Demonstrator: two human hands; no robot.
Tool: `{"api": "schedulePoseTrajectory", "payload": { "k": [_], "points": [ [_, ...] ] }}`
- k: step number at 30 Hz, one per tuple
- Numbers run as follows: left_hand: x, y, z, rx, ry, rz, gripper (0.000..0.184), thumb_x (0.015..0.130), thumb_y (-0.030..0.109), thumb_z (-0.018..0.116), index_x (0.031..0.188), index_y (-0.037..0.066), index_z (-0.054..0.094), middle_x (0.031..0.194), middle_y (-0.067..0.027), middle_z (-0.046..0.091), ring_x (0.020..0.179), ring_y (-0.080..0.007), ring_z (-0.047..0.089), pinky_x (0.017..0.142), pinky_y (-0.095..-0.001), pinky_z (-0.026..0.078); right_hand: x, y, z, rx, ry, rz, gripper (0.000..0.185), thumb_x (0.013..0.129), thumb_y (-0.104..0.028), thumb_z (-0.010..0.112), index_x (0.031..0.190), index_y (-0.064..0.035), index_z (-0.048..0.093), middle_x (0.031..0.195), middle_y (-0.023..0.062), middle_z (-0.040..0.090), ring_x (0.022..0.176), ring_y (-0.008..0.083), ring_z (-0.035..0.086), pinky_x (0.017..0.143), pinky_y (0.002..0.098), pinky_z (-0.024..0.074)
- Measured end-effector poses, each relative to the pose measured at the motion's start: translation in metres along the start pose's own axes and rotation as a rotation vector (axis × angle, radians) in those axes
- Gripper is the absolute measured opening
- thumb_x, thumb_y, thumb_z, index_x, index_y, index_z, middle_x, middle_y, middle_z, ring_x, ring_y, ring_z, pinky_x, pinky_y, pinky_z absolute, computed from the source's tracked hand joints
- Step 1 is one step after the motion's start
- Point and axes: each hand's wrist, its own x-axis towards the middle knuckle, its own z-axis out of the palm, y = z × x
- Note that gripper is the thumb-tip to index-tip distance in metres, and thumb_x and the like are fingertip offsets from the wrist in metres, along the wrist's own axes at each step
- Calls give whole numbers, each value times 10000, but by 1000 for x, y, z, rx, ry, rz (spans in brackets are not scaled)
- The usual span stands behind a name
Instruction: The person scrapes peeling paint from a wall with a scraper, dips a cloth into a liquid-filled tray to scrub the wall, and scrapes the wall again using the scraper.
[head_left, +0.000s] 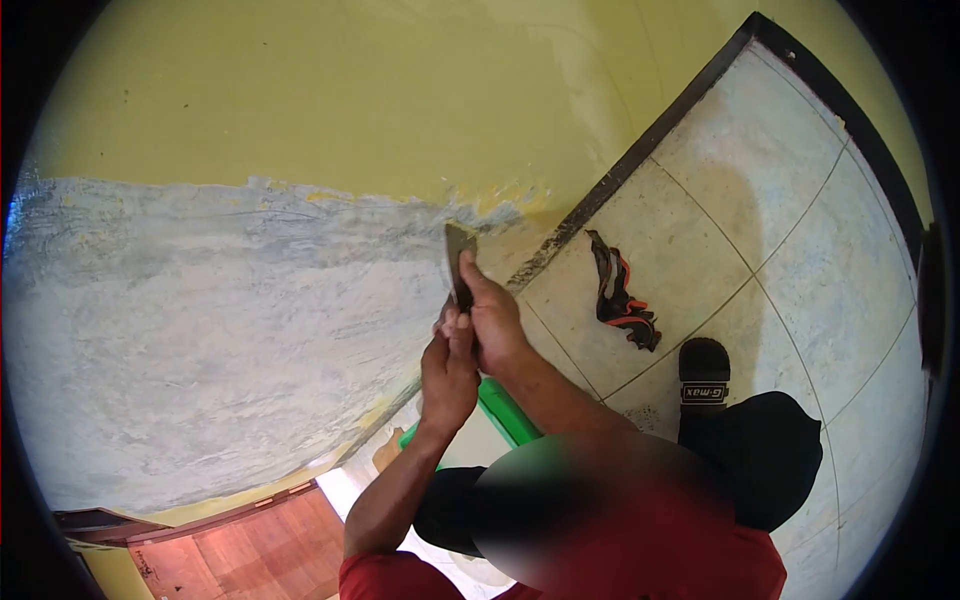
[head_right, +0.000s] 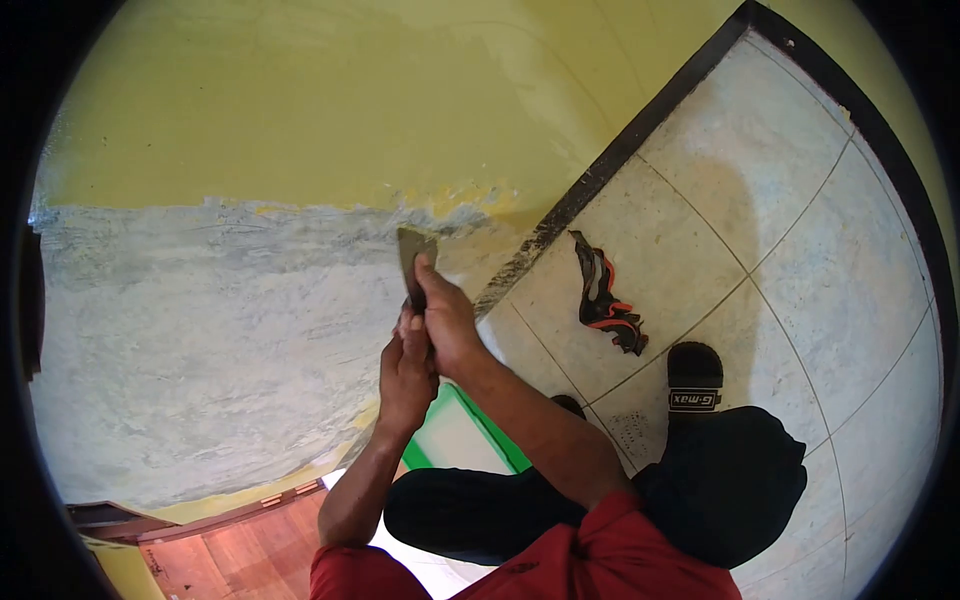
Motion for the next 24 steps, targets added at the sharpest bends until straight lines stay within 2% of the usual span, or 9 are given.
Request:
{"api": "schedulePoseTrajectory", "payload": {
  "k": [4, 8, 10, 11, 15, 19, 20, 22, 24],
  "points": [
    [15, 17, 18, -26, -47, 9, 372, 1002, 359, 385, 1118, 36, 527, 645, 54, 425, 475, -35, 335, 407, -220, 275, 7, -19, -9, 62, -28, -140, 542, 912, -565, 469, 647, -93, 454, 508, 47, 456, 452, 178, 453, 548, 330, 461],
    [1, 15, 9, -177, -17, -157, 353, 1001, 363, 391, 1060, 42, 525, 647, 56, 412, 486, -32, 334, 414, -221, 276, 0, -6, 0, 68, -41, 12, 537, 911, -554, 483, 636, -94, 454, 508, 54, 453, 457, 176, 450, 556, 340, 457],
    [20, 11, 18, -22, 9, 130, 349, 1002, 357, 389, 1063, 43, 527, 633, 56, 403, 473, -31, 325, 408, -216, 266, 6, -18, -4, 27, 52, -62, 530, 915, -534, 494, 622, -94, 452, 508, 55, 452, 458, 176, 452, 538, 342, 448],
    [20, 21, 17, -36, -60, -60, 334, 1002, 329, 389, 1083, 37, 529, 654, 56, 407, 508, -30, 340, 431, -207, 272, 8, -22, -7, 112, -28, -124, 531, 910, -529, 508, 614, -92, 456, 507, 57, 455, 448, 179, 456, 527, 340, 454],
    [-9, 33, 8, -171, -1, -241, 342, 994, 309, 436, 950, -9, 555, 700, -19, 480, 625, -84, 421, 526, -270, 358, -5, -11, 0, 21, -10, 53, 526, 905, -533, 512, 631, -86, 470, 498, 49, 441, 435, 180, 448, 553, 345, 476],
    [14, 23, 16, -55, -22, -33, 371, 994, 309, 423, 948, -37, 549, 768, -74, 516, 700, -157, 479, 637, -306, 411, 1, -26, -1, 70, 29, -68, 519, 901, -535, 518, 631, -96, 457, 495, 39, 441, 444, 177, 462, 561, 352, 480],
    [17, 18, 22, -22, -49, -74, 367, 1003, 378, 374, 1007, 43, 525, 650, 41, 411, 518, -33, 358, 432, -214, 293, 6, -27, -12, 115, -59, -95, 508, 900, -531, 525, 639, -100, 456, 493, 43, 441, 447, 178, 464, 575, 359, 478],
    [12, 8, 28, 19, 54, 208, 363, 1002, 395, 377, 1021, 61, 519, 633, 45, 411, 494, -35, 358, 420, -215, 289, -3, -27, -7, 2, 26, -26, 490, 900, -523, 531, 660, -102, 459, 487, 43, 437, 450, 180, 461, 589, 367, 473],
    [-4, 19, 18, -86, -1, 12, 365, 1000, 401, 379, 1022, 64, 519, 628, 47, 412, 482, -37, 358, 416, -216, 288, -6, -13, -4, 48, -42, 61, 468, 907, -508, 530, 686, -100, 468, 483, 48, 445, 451, 184, 463, 589, 368, 470]
  ]
}}
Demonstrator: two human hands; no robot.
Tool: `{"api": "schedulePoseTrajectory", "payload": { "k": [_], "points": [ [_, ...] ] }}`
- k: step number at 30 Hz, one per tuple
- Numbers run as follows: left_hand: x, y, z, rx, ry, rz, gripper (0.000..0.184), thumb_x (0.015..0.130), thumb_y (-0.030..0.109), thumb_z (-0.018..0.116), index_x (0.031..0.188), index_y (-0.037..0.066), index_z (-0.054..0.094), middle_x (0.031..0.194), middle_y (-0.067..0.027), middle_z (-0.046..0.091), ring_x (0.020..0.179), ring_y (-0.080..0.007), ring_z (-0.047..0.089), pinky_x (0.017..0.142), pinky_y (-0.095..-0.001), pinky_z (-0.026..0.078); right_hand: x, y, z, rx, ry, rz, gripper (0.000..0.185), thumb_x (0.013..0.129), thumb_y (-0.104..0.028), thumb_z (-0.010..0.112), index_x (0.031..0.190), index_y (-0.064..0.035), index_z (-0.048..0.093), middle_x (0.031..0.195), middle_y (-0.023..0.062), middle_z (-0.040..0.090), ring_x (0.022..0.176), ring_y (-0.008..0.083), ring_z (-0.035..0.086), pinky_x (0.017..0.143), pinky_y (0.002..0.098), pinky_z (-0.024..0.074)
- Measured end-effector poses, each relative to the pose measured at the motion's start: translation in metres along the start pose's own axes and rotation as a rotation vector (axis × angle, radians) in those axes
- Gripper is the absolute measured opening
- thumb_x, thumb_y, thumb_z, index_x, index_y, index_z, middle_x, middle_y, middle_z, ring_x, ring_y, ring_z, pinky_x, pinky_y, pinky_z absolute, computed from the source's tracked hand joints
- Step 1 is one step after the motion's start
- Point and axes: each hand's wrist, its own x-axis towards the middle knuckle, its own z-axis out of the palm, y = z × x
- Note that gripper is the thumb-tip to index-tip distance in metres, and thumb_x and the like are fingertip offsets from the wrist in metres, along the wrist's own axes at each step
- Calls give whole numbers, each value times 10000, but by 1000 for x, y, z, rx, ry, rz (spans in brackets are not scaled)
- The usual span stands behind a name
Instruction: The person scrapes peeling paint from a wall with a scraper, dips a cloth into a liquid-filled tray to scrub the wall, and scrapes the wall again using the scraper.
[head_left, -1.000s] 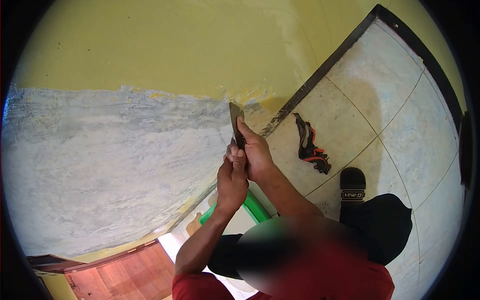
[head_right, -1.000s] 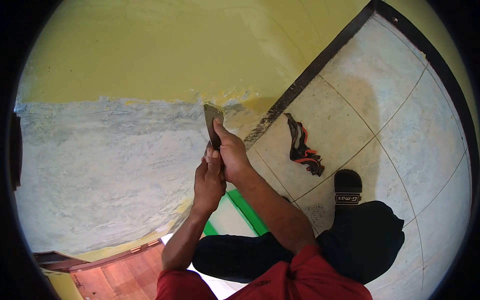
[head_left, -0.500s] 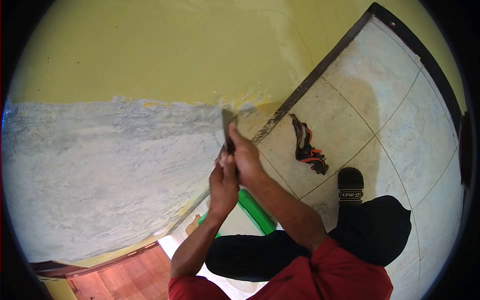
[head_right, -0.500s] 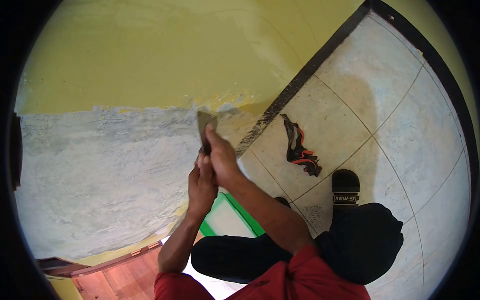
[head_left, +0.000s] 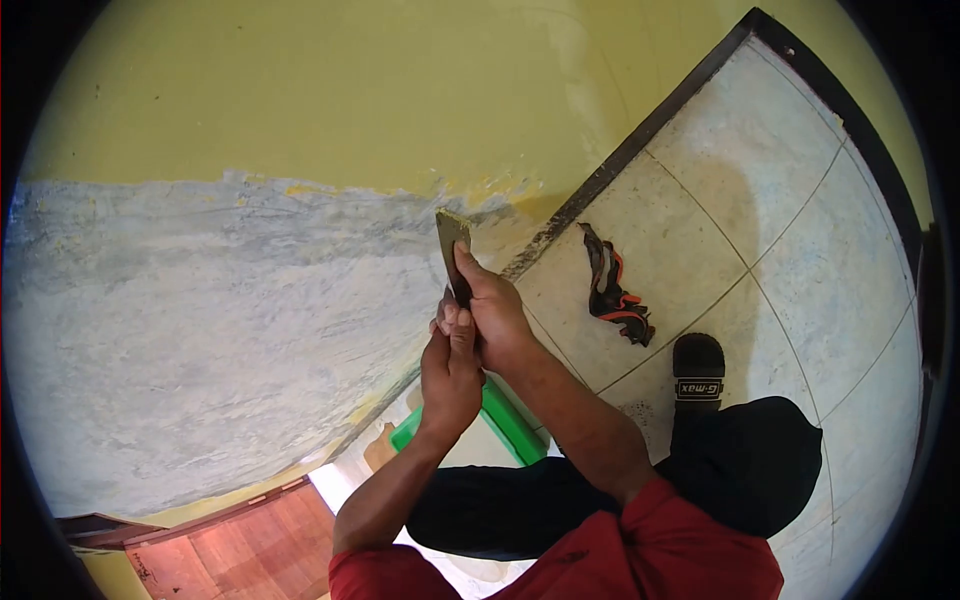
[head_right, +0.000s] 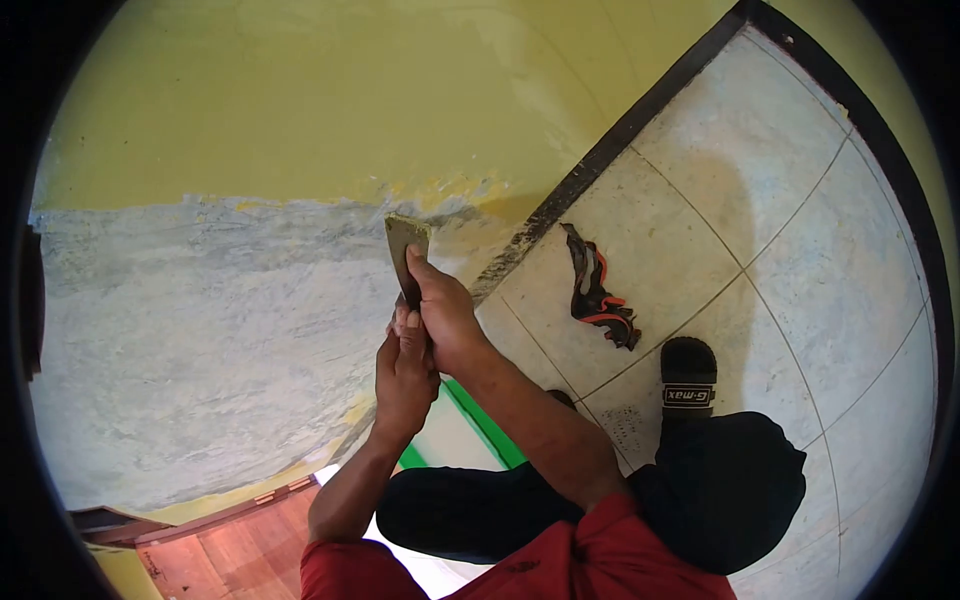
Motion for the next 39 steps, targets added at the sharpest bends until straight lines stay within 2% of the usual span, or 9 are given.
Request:
{"api": "schedulePoseTrajectory", "payload": {
  "k": [1, 8, 13, 16, 22, 24, 28, 31, 39],
  "points": [
    [-6, 8, -5, -96, -37, -206, 367, 999, 407, 380, 1023, 67, 518, 624, 49, 414, 471, -38, 358, 411, -216, 287, 1, 0, 0, -22, -5, -17, 469, 912, -508, 519, 686, -100, 475, 487, 55, 460, 453, 191, 468, 580, 363, 469],
    [-1, -6, -9, -26, -2, -106, 329, 1007, 361, 395, 1059, 62, 523, 653, 56, 426, 477, -35, 357, 411, -214, 280, 4, 6, 0, -4, -19, -90, 536, 920, -525, 491, 593, -101, 462, 486, 40, 453, 463, 169, 472, 600, 355, 471],
    [9, -23, -3, -51, 69, 101, 377, 1015, 326, 385, 1181, 15, 518, 735, 44, 463, 522, -22, 349, 439, -195, 285, 10, 9, -2, -35, -17, -194, 495, 915, -513, 513, 654, -96, 459, 499, 47, 466, 470, 172, 480, 607, 359, 475],
    [7, -18, -4, -104, -12, -41, 407, 1015, 326, 387, 1228, -1, 503, 790, 30, 478, 593, -25, 383, 480, -193, 318, 11, 7, -6, -60, -30, -216, 470, 914, -503, 521, 682, -100, 453, 498, 47, 464, 468, 173, 479, 602, 367, 476],
    [14, -40, -1, -11, 23, 1, 365, 1015, 325, 391, 1109, 0, 528, 788, 31, 475, 597, -37, 394, 480, -198, 321, 16, 6, -9, -61, -17, -204, 467, 904, -511, 534, 695, -103, 448, 497, 46, 458, 461, 176, 471, 585, 375, 475],
    [18, -41, 2, -50, 69, 133, 347, 1013, 329, 392, 1064, 14, 528, 730, 43, 455, 533, -28, 357, 440, -197, 287, 17, 6, -8, -73, 5, -228, 471, 901, -516, 535, 696, -102, 446, 497, 42, 449, 455, 175, 463, 585, 370, 474],
    [20, -35, 13, -71, 3, -41, 350, 1010, 337, 398, 1062, 16, 527, 702, 42, 445, 515, -32, 363, 429, -206, 293, 18, -8, -18, -105, -31, -232, 474, 906, -519, 524, 698, -101, 442, 500, 41, 445, 450, 172, 456, 582, 365, 470],
    [22, -39, 16, -1, 71, 209, 333, 1008, 345, 401, 1029, 35, 521, 663, 48, 429, 482, -31, 357, 409, -211, 286, 15, -10, -12, -111, -11, -211, 477, 909, -520, 517, 694, -100, 442, 491, 38, 437, 444, 168, 450, 570, 352, 461],
    [4, -23, 12, -168, -14, -42, 292, 1013, 340, 385, 991, 71, 495, 624, 62, 412, 458, -18, 339, 388, -203, 256, 8, -7, -10, -76, 4, -137, 426, 918, -495, 518, 749, -112, 442, 471, 32, 438, 419, 166, 445, 547, 350, 451]
  ]
}}
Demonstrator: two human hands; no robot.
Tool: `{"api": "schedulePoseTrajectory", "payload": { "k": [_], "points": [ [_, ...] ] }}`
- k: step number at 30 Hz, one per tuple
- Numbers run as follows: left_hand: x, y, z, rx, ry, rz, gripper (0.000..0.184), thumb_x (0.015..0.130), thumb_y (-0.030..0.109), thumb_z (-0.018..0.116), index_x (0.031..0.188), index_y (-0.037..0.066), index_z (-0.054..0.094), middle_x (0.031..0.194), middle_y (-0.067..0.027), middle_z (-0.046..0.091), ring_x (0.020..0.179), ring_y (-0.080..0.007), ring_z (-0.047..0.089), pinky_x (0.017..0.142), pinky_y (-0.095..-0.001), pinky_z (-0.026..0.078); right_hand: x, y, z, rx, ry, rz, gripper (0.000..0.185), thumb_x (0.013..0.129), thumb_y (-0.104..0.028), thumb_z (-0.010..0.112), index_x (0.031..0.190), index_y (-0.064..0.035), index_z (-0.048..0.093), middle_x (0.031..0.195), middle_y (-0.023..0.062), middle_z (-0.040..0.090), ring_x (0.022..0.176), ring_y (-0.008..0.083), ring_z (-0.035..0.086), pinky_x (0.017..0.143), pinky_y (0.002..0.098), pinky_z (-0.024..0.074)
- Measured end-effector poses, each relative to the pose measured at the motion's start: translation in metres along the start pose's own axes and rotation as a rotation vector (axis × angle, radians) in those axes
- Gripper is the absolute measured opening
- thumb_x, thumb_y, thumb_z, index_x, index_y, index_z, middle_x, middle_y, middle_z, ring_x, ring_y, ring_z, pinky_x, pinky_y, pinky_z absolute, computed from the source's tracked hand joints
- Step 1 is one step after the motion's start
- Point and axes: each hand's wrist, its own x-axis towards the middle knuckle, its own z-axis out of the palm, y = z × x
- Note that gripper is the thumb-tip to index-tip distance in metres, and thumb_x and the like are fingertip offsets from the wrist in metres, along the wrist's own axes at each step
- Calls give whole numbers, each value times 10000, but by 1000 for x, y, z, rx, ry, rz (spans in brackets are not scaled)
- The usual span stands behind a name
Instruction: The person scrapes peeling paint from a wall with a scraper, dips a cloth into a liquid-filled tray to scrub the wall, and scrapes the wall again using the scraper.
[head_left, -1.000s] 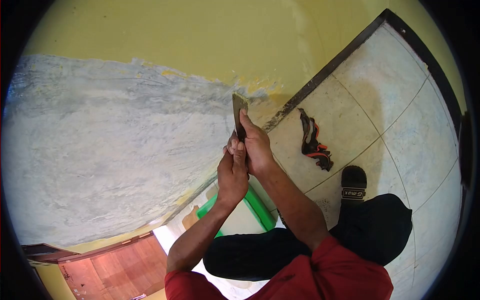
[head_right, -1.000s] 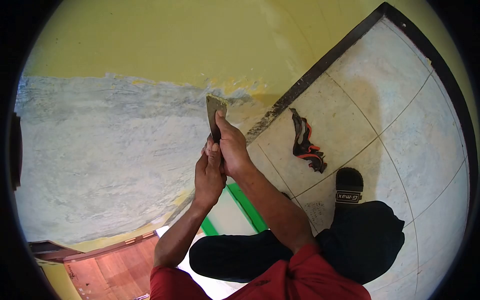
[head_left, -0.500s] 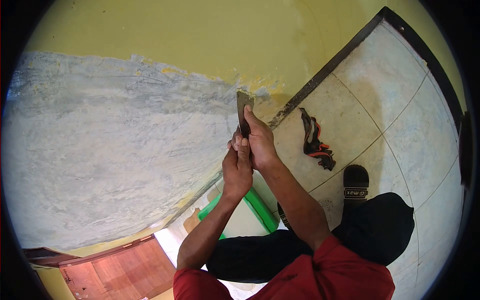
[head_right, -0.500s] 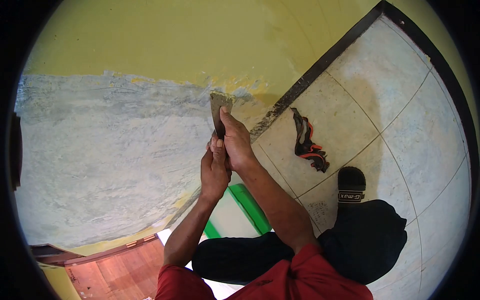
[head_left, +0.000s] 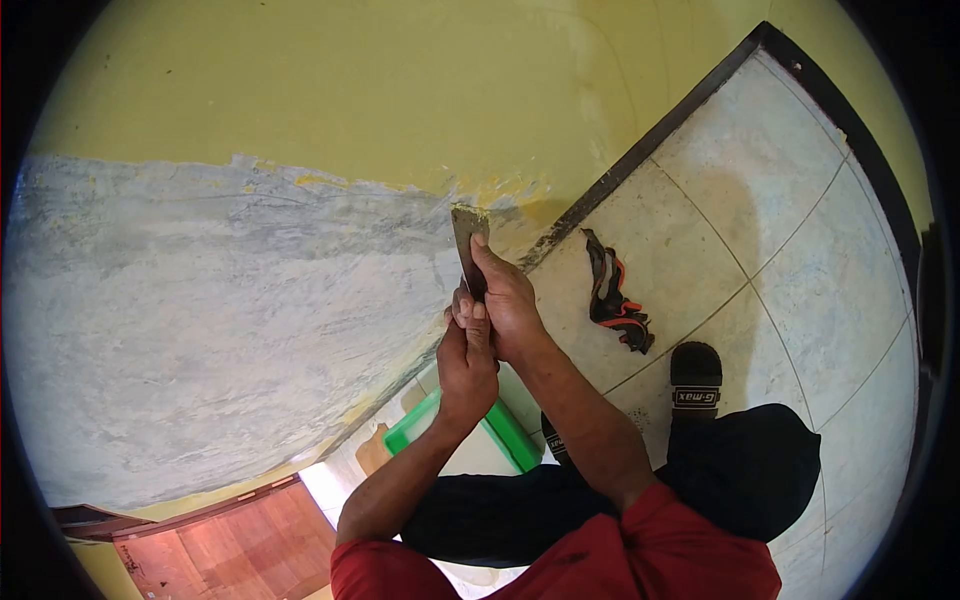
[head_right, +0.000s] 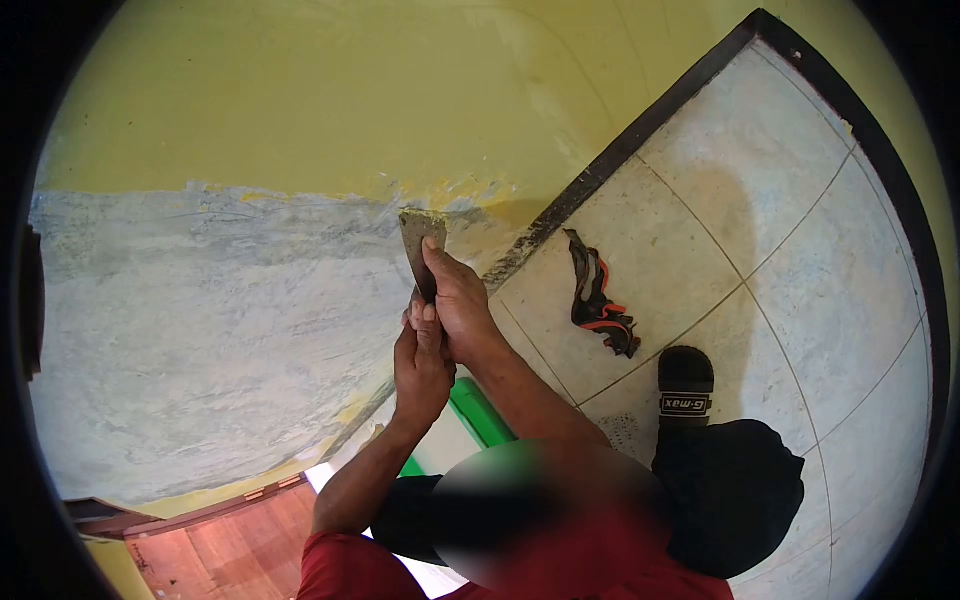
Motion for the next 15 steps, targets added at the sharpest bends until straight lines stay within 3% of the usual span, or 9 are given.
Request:
{"api": "schedulePoseTrajectory", "payload": {
  "k": [5, 10, 13, 15],
  "points": [
    [4, -2, -4, 6, 14, -14, 284, 1015, 329, 380, 968, 71, 490, 621, 60, 415, 446, -16, 332, 382, -201, 248, 6, 5, 1, 11, 9, -18, 408, 920, -481, 523, 762, -114, 444, 471, 34, 438, 417, 169, 445, 553, 354, 454],
    [21, 4, 16, 138, 54, 178, 302, 1014, 304, 397, 898, 49, 510, 635, 51, 405, 524, -35, 360, 449, -214, 293, 11, -17, -4, -4, 7, -100, 465, 906, -509, 530, 672, -118, 438, 460, 28, 421, 412, 172, 440, 555, 356, 457],
    [18, -1, 20, 134, 22, 163, 316, 1014, 292, 401, 875, 37, 524, 688, 35, 426, 581, -42, 373, 485, -218, 311, 3, -28, -2, -41, 35, -64, 488, 899, -520, 535, 634, -124, 430, 457, 25, 416, 417, 170, 439, 561, 355, 457],
    [19, -4, 16, 145, 22, 255, 290, 1015, 286, 398, 950, 32, 522, 749, 25, 443, 602, -37, 375, 489, -207, 313, 5, -20, -1, -33, 35, -70, 483, 905, -519, 524, 639, -125, 436, 457, 27, 418, 420, 168, 439, 558, 351, 456]
  ]
}}
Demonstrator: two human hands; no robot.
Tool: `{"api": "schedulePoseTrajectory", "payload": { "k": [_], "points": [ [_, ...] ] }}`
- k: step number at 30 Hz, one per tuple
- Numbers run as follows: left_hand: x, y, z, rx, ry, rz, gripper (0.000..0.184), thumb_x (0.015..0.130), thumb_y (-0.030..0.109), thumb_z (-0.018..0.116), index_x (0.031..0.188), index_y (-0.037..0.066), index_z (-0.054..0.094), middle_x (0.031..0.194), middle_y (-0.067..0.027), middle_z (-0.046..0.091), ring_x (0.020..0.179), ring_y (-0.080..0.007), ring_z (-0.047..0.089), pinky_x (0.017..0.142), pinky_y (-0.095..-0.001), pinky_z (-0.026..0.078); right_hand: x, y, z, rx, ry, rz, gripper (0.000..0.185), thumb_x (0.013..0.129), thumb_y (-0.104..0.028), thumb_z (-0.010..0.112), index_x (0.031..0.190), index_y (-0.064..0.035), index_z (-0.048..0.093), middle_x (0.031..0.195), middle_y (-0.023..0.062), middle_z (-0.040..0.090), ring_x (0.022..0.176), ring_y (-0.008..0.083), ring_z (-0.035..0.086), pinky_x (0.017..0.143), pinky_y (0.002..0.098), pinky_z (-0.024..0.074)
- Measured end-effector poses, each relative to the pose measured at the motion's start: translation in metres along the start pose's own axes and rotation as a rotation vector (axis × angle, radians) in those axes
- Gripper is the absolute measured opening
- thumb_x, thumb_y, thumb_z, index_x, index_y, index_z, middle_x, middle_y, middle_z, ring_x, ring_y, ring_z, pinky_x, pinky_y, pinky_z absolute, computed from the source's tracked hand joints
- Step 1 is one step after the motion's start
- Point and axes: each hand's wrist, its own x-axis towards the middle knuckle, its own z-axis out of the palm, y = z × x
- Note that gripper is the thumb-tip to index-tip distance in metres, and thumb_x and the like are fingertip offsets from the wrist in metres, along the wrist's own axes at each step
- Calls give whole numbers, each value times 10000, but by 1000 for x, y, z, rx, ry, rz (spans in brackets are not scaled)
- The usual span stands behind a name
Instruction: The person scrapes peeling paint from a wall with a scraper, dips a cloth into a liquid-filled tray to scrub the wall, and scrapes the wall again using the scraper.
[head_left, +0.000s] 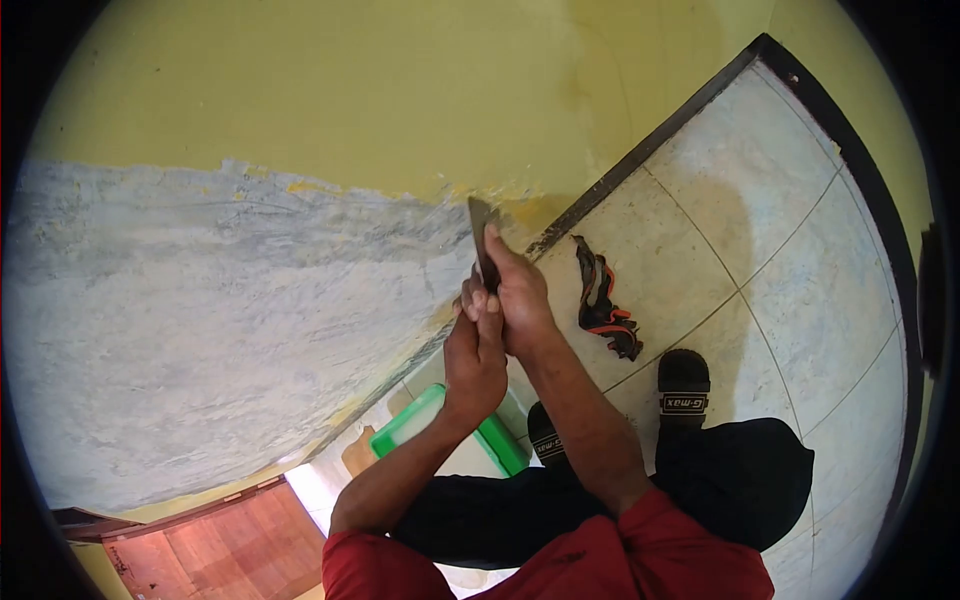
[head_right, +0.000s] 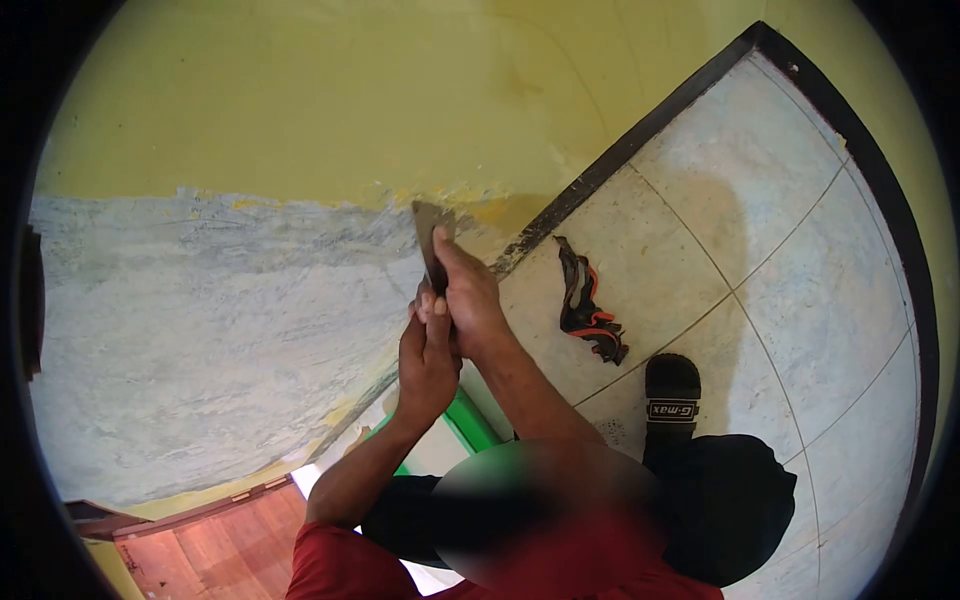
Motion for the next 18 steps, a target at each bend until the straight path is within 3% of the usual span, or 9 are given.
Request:
{"api": "schedulePoseTrajectory", "payload": {
  "k": [3, 6, 16, 18],
  "points": [
    [-16, 7, -14, -140, -11, -237, 275, 1018, 287, 387, 1092, 39, 481, 791, 27, 460, 610, -25, 395, 476, -186, 306, -1, 21, -2, 28, -81, 73, 455, 928, -505, 488, 688, -121, 448, 457, 27, 421, 417, 167, 443, 542, 345, 452],
    [-19, 13, -19, -139, -41, -332, 291, 1018, 295, 383, 1112, 39, 484, 805, 27, 470, 586, -24, 397, 466, -185, 301, -6, 20, 2, 50, -34, 99, 441, 931, -499, 487, 710, -119, 453, 456, 26, 421, 415, 168, 442, 547, 348, 452],
    [-14, 6, -19, -43, 10, -168, 308, 1015, 290, 397, 1015, 5, 515, 785, 24, 444, 570, -30, 382, 475, -199, 304, -4, 23, 3, 41, -12, 76, 469, 919, -511, 502, 689, -107, 447, 454, 35, 419, 411, 174, 436, 557, 360, 457],
    [-11, 8, -21, 19, 59, -137, 379, 993, 272, 442, 1032, -90, 551, 825, -199, 596, 748, -255, 583, 688, -365, 465, 0, 27, 3, 70, -46, 34, 469, 917, -512, 507, 690, -106, 448, 459, 35, 418, 418, 172, 433, 563, 358, 457]
  ]
}}
